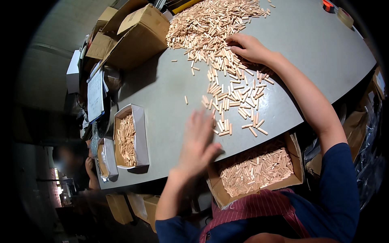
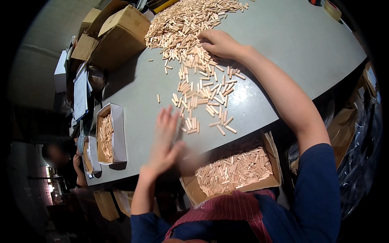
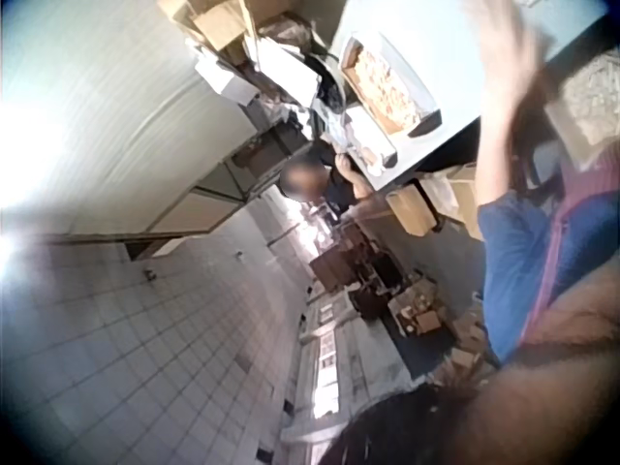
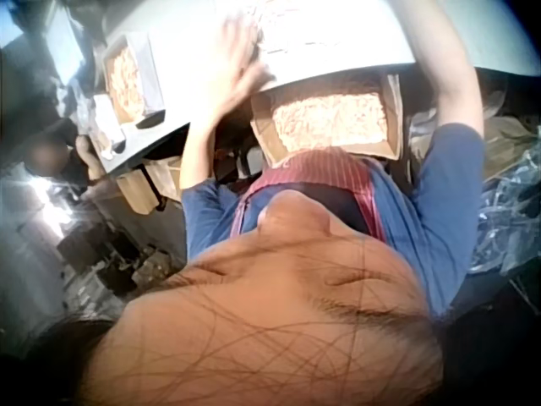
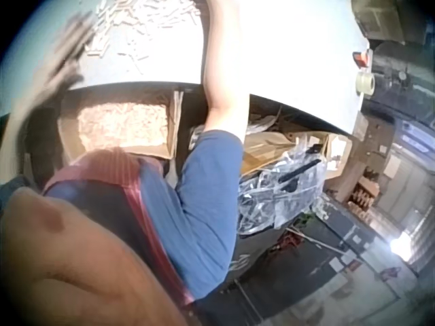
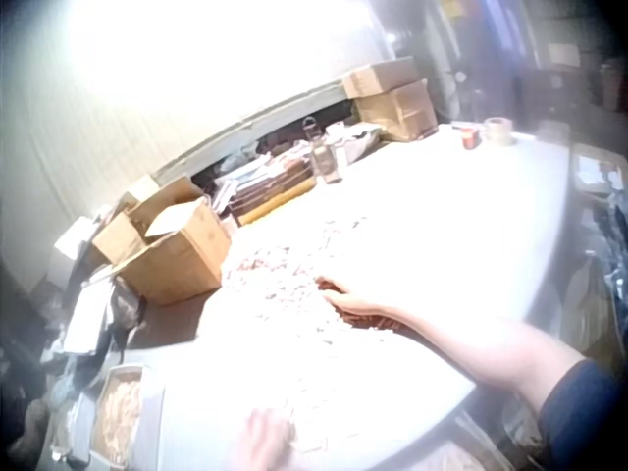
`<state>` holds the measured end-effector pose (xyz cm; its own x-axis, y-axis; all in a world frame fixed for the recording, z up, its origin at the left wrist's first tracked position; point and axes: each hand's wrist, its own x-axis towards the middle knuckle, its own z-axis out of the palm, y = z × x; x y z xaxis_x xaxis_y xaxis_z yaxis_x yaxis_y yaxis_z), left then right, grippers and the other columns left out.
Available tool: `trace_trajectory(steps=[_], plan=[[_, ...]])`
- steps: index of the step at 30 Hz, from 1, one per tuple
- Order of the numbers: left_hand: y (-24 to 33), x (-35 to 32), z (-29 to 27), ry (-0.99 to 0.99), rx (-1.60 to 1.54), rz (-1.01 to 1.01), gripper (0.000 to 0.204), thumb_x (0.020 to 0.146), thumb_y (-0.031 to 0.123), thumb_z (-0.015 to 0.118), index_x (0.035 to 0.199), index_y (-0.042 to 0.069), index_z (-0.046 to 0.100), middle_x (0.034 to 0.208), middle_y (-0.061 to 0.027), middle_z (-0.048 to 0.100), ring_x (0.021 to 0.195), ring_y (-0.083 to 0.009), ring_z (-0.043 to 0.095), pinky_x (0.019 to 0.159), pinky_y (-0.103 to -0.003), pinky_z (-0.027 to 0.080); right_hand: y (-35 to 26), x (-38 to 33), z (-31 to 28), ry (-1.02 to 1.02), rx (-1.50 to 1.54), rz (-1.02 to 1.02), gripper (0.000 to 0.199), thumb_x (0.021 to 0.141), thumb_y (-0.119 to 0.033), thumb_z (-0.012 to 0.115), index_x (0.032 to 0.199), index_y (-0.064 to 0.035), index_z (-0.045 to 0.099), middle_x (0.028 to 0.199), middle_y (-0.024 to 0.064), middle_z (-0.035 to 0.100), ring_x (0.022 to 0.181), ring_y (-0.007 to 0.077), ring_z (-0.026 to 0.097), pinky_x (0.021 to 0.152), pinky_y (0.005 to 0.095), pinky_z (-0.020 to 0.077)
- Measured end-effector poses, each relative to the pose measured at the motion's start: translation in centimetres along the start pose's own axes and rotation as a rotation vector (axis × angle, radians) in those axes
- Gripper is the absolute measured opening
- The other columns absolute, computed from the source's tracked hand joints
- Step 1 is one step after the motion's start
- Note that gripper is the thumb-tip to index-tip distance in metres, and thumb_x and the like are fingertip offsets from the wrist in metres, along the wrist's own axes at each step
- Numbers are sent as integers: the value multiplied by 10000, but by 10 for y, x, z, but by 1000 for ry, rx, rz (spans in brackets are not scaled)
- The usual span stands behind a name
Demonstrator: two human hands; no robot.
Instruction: The person sorts small wooden pegs on a table, moving them from a large pile into a cardboard box. They use both hands to gather and transfer the pegs, occasionally picking up individual pieces to inspect them before placing them in the box.
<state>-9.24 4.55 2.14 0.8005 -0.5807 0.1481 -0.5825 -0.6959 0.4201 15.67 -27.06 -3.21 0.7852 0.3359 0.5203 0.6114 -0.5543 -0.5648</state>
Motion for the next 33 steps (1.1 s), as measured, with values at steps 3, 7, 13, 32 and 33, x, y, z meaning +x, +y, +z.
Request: trace_trajectory(steps=[3,7,13,32,33], plan=[[-37,18,-2,145,-91,-194,737,1020,322,571,1583,-48,274,1646,-310,245,1554,-447,181,1266,-505,149,2,1,2,16,16,-14,373,953,-223,631,1256,-6,633,1159,204,698,1041,360,693,903,433,546],[-69,48,-2,130,-23,-211,701,1095,382,459,1609,-36,229,1669,-252,246,1571,-376,184,1271,-446,150,-1,2,3,27,47,-13,375,958,-229,631,1258,-5,634,1166,203,697,1064,362,688,920,433,542],[-30,62,3,-15,-31,2,675,1026,242,493,1576,-75,266,1625,-289,308,1529,-426,266,1266,-470,166,-1,3,2,33,-14,-21,364,956,-231,627,1243,-7,642,1156,207,695,1081,373,674,934,446,528],[-5,-34,-3,269,-664,-335,432,1064,131,418,1452,-34,512,1514,-178,525,1413,-285,490,1200,-400,344,0,3,1,-49,23,56,375,1001,-216,638,1318,-20,596,1207,145,688,1110,259,687,958,370,537],[-4,-33,-2,254,-610,-305,428,1056,117,423,1446,-30,519,1513,-181,526,1412,-291,493,1196,-401,349,2,3,1,-46,30,54,375,1001,-214,636,1320,-18,595,1207,145,688,1112,258,686,959,371,536]])
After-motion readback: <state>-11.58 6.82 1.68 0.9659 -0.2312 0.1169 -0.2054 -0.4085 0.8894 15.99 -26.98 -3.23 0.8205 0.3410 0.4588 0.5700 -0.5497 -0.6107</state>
